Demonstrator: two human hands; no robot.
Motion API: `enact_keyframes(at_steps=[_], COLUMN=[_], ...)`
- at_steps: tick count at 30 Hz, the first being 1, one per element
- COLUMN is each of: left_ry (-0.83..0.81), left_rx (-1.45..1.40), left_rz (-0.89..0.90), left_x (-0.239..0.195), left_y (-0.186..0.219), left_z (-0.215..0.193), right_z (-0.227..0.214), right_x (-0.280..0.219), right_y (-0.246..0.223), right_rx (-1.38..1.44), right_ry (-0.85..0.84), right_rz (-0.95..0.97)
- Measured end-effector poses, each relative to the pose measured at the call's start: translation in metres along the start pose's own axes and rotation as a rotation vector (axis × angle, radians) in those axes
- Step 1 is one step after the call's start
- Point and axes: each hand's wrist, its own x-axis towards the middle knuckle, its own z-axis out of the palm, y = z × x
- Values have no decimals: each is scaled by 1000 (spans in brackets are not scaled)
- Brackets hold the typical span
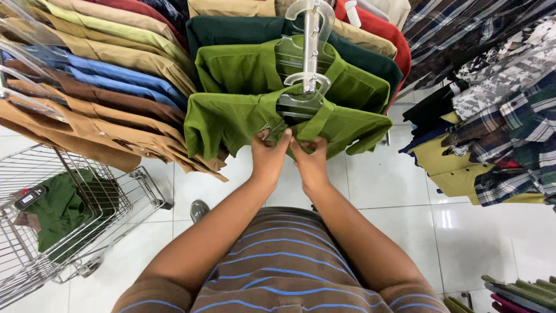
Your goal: The person selects a green shirt from a rack, puts it in the cart, then retrieves it and a brown shirt to place them back on hangers.
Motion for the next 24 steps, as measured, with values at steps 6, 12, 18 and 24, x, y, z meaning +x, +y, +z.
enact_keyframes(at_steps=[6, 12, 18, 24], left_ry=[372, 423, 108, 54], left_rx=[-86, -137, 192, 106], left_rz=[-121, 242, 248, 266], left_x=[46, 49, -27, -47], left_y=[-19, -42, -5, 5], left_z=[36, 27, -4, -12], right_z=[-1, -30, -36, -21], right_x=[1, 6, -6, -23], right_y=[16, 47, 47, 24], right_rx=[55, 104, 143, 51], right_ry=[105, 100, -16, -111], right_rz=[-426, -511, -552, -763])
